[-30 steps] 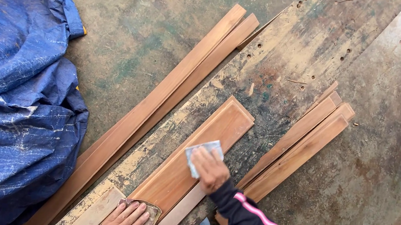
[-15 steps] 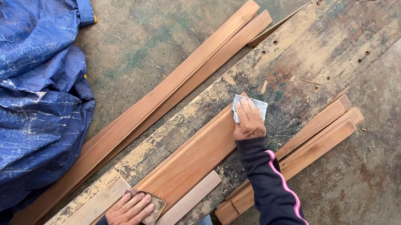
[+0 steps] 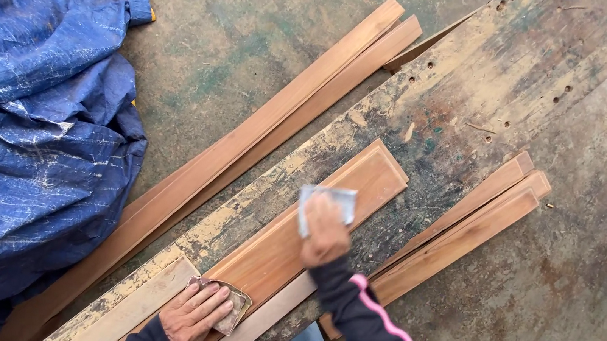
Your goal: Sanding several long wooden planks by hand using sandpaper sheets on a workbench.
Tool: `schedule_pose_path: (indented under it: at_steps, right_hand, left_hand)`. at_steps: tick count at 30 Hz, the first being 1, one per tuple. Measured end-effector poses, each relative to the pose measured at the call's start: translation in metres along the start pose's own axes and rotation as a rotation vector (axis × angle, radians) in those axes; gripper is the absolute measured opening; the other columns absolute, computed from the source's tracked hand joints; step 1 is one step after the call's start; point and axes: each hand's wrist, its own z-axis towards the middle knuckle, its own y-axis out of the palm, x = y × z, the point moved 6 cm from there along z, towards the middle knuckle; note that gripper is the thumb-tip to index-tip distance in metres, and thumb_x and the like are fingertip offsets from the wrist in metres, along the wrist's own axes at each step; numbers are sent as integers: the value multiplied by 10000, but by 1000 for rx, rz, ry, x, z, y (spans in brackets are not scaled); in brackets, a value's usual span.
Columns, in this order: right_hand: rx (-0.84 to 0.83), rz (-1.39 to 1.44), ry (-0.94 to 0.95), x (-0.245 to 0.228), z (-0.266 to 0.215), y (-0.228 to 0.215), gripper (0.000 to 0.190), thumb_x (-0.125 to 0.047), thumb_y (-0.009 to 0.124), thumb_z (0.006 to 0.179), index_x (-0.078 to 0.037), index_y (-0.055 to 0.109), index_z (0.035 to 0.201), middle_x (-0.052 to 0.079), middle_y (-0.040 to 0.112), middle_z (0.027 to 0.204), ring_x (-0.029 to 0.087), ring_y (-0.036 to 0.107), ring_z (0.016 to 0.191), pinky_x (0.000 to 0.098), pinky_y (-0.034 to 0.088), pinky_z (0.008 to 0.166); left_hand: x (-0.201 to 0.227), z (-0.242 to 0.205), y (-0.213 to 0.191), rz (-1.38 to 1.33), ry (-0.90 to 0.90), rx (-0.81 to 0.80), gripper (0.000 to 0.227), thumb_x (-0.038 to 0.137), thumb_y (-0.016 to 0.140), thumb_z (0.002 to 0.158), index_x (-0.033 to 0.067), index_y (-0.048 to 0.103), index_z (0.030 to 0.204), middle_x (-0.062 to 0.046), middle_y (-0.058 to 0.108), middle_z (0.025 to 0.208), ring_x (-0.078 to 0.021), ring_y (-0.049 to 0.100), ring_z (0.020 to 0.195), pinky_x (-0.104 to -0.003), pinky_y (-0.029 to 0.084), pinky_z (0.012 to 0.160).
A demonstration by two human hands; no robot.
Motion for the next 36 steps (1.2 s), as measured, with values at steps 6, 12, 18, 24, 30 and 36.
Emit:
schedule_pose_path:
  at_steps: [6,12,18,24,30,36]
  right_hand:
    - [-148,87,-169,20,9,-12,334,-23,602,903,-16,735,1209,197,704,1278,321,682,1198,434,547,1035]
    - [-3,-133,-4,-20,4,0,401,0,563,832,64,727,1192,252,713,1244,395,686,1199,480,517,1064]
    - [-87,44,-184,-11,-27,-2,328,-30,556,944,-29,746,1211,182,709,1253,304,711,1172,432,552,1061]
    - [-16,-222,160,46,6,6,409,2,621,894,76,663,1294,281,626,1368,412,617,1272,434,503,1098]
    - [-271,210,-224,-71,-56,4,376,-44,496,953,-11,701,1267,202,703,1318,334,659,1275,447,472,1137]
    - [-46,-195,96,39,-9,-20,362,31,610,893,64,679,1247,268,668,1290,420,636,1251,427,523,1082]
  left_hand:
    - [0,4,-4,-45,-9,-65,559,154,678,821,51,621,1368,-143,595,1440,-306,537,1358,-494,345,1143]
    - [4,6,-11,-62,18,1,550,164,680,849,57,598,1382,-148,567,1461,-309,510,1385,-512,332,1173]
    - [3,2,-7,-20,24,0,557,98,651,830,73,608,1385,-142,593,1445,-301,537,1370,-501,350,1168]
    - [5,7,-10,-49,16,-2,563,112,652,825,63,602,1384,-142,591,1439,-305,536,1362,-486,350,1150]
    - [2,-4,1,4,27,-37,616,77,626,793,87,592,1409,-114,579,1466,-287,520,1385,-487,329,1173]
    - [-3,-84,-25,-41,-25,-239,681,58,584,722,65,581,1403,-141,541,1484,-314,491,1389,-529,322,1155]
